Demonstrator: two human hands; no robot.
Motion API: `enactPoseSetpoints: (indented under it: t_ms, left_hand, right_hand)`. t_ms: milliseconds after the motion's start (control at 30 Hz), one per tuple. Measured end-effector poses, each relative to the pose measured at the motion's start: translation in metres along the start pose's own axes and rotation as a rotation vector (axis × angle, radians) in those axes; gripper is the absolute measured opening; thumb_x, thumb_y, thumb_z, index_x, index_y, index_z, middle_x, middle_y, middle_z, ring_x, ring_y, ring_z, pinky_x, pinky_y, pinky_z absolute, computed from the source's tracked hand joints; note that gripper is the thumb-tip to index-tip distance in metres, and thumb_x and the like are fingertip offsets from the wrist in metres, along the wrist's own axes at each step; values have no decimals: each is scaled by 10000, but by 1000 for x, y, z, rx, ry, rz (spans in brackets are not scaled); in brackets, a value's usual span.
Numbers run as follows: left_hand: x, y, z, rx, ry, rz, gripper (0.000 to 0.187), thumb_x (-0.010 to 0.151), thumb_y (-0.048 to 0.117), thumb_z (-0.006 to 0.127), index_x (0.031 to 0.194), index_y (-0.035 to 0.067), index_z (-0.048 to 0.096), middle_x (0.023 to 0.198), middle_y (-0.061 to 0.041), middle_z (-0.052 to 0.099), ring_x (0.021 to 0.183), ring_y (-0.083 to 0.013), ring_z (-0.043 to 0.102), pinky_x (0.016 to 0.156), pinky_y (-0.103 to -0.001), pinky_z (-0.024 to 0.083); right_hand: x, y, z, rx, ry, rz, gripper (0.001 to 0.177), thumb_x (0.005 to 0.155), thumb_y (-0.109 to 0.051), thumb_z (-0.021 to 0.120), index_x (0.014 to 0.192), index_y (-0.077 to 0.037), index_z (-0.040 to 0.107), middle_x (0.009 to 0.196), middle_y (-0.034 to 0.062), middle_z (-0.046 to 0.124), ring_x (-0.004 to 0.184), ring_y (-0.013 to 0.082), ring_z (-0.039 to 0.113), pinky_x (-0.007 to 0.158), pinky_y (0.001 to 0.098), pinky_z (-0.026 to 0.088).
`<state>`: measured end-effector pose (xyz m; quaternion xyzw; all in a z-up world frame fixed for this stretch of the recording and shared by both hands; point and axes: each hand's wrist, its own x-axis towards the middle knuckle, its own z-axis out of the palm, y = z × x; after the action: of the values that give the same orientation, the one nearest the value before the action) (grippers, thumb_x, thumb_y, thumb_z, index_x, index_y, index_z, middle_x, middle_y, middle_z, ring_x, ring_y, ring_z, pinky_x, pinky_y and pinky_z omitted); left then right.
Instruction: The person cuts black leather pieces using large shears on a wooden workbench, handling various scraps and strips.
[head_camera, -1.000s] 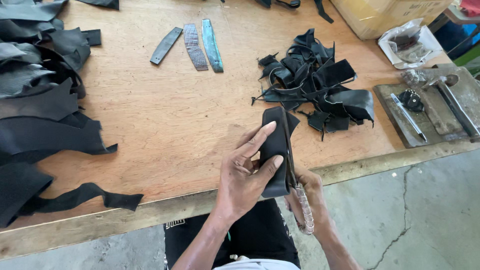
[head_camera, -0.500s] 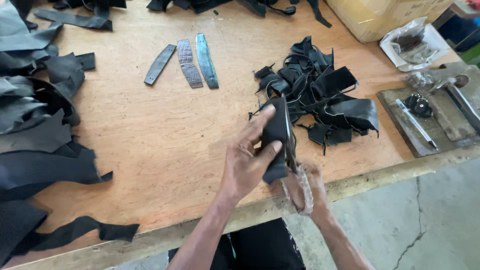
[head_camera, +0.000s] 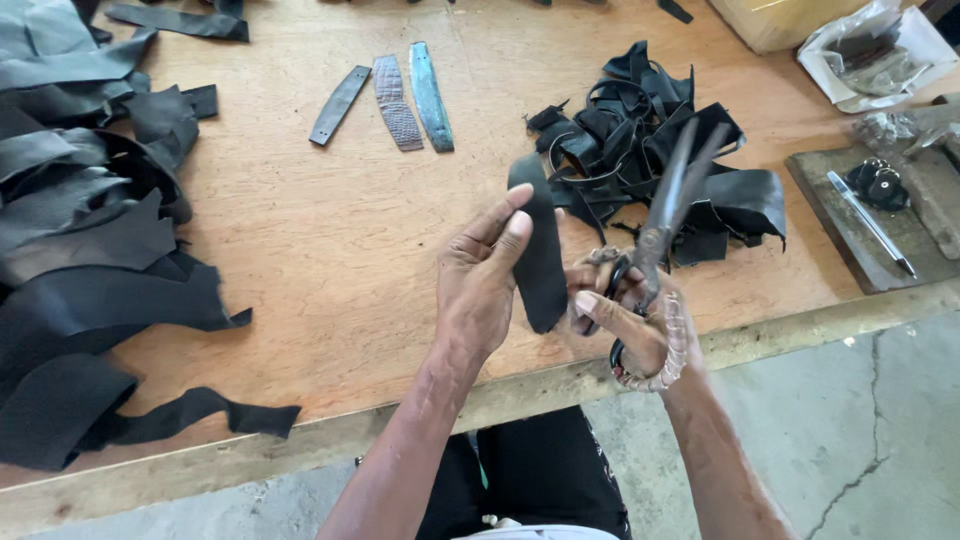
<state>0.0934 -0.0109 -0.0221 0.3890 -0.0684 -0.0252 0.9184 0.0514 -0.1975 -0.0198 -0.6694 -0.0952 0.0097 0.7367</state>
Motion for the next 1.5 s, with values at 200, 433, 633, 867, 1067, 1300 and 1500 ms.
enactPoseSetpoints:
  t_ms: [200,433,633,867,1067,1300,1500]
  left_hand:
    - [-19,23,-8,-126,-37,-37,640,1073,406,420,1516,-57,422,1434,-205,553,1181,-349,657,883,-462,636]
    - [-31,33,-14,-264,-94,6,648,1086,395,399,1575,-28,370,1426,-189,569,1197,-364,649,936,-458,611]
    - [-46,54,-15,230,-77,71,671,867,-90,602,1514,20,467,1395,-108,612,1123,-236,672,928,-327,588]
    - [-25,103,-18,1050,-234,80,409,884,-18,720,1278,93,716,1117,-72,732,926,-137,704,806,-260,609]
    - [86,147,-80,1122,-190,-68,516,765,2,747,1256,160,728,1070,-67,744,874,-144,703,748,-243,602]
    - [191,286,-144,1141,529,290,735,815,287,801,1448,241,430,1353,36,576,1005,-110,641,763,-278,601]
    - [144,256,-157,1580,191,190,520,909,257,776,1390,115,636,1131,-163,796,936,-160,739,893,-329,605]
  right_hand:
    - [10,12,-13,90,-65,166,207,937,-75,666,1051,93,709,913,169,710,763,199,673,654,326,564]
    - [53,3,-30,-399,115,-178,77,938,-65,632,951,9,615,901,83,710,649,128,660,579,284,559]
    - [38,-8,-28,-202,112,-217,175,1031,-123,631,901,-6,613,803,62,635,667,108,596,586,235,457]
    - [24,18,-19,-310,213,38,163,934,-152,693,874,-14,631,754,52,648,586,100,575,491,234,443]
    - [32,31,-15,-449,314,264,178,909,-105,773,916,-28,612,689,71,578,522,110,496,394,258,336]
    - [35,41,-23,-309,344,217,166,895,-90,720,828,-37,579,691,53,593,518,102,522,427,244,386]
    - [36,43,-28,-256,337,190,207,990,-109,709,856,-29,572,738,78,596,562,114,530,461,239,372]
